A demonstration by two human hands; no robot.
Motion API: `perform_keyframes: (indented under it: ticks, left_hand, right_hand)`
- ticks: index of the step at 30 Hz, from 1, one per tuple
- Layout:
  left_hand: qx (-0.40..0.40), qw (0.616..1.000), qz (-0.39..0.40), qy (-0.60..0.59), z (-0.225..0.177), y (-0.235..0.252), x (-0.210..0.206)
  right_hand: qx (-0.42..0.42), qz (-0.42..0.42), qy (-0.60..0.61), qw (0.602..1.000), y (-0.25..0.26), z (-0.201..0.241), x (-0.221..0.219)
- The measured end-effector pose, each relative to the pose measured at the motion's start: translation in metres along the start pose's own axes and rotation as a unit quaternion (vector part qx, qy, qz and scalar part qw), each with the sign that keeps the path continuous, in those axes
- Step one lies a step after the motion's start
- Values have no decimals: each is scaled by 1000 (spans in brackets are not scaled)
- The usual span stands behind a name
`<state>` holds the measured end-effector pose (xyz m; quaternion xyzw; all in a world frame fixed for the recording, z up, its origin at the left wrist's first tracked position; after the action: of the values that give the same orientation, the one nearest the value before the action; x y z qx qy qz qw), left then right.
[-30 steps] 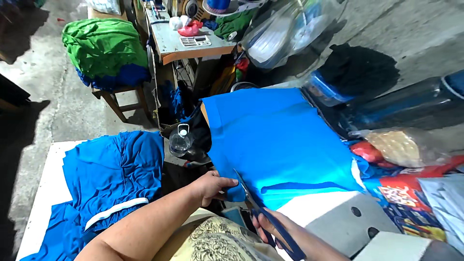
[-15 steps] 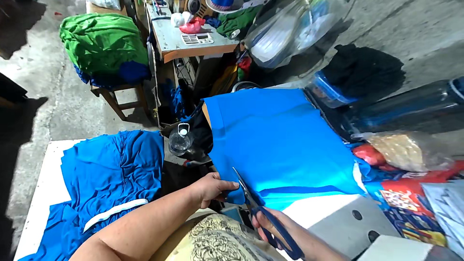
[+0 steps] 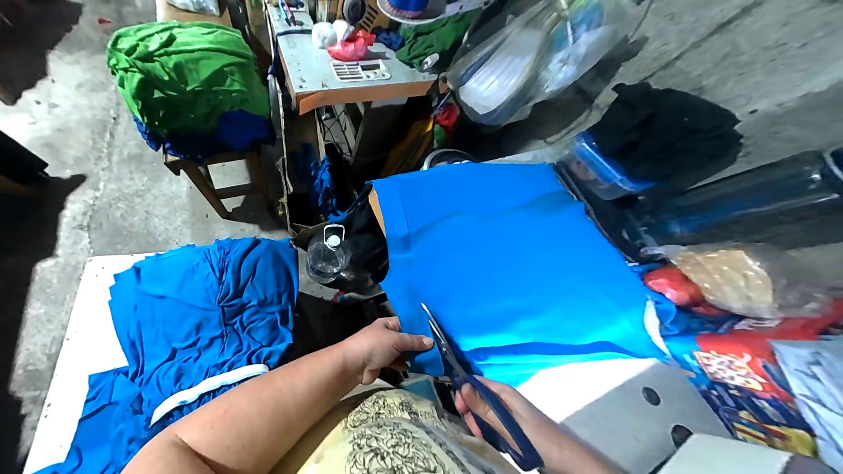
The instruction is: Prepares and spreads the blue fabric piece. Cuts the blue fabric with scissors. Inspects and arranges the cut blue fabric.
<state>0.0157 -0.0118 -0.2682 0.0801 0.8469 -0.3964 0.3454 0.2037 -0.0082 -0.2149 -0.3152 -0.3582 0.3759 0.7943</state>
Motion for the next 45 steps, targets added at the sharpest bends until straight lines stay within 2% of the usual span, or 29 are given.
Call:
perform_keyframes:
  ticks: [4, 7, 9, 12, 15, 20, 23, 30, 38, 45]
  left_hand:
    - [2, 1000, 11, 4, -1, -1, -3]
    - [6, 1000, 7, 6, -3, 0, -1]
    - [11, 1000, 5, 11, -1, 1, 0]
    - [9, 999, 19, 24, 0, 4, 3]
    - [-34, 998, 57, 21, -4, 15, 12]
    - [-64, 997, -28, -45, -25, 19, 14]
    - [-67, 995, -68, -37, -31, 19, 15]
    - [-95, 992, -75, 28, -37, 12, 15]
    - [-88, 994, -53, 25, -41, 12, 14]
    - [-69, 995, -72, -12, -44, 10, 12]
  right_hand:
    - [-31, 29, 0, 999, 8, 10, 3]
    - [-28, -20, 47, 998, 10, 6, -2]
    - [-16, -46, 37, 998, 7, 4, -4]
    - [-4, -46, 7, 999, 5, 4, -4]
    - [-10, -44, -7, 999, 5, 1, 1]
    - [-26, -44, -15, 999, 3, 1, 0]
    - [-17, -43, -34, 998, 2, 0, -1]
    - [-37, -2, -39, 999, 6, 7, 2]
    - [-76, 55, -33, 995, 18, 26, 10]
    - [-36, -43, 55, 997, 17, 10, 5]
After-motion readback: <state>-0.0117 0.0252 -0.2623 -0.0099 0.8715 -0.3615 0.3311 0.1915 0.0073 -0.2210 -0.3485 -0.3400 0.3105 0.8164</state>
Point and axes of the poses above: each hand's wrist, its own y-axis towards the middle knuckle, its own x-axis out of the back of the hand, z = x × y, the point moved 4 cm from there along y, towards the middle knuckle, and after that the axes turned 13 degrees about -y, right-handed, at the moved point
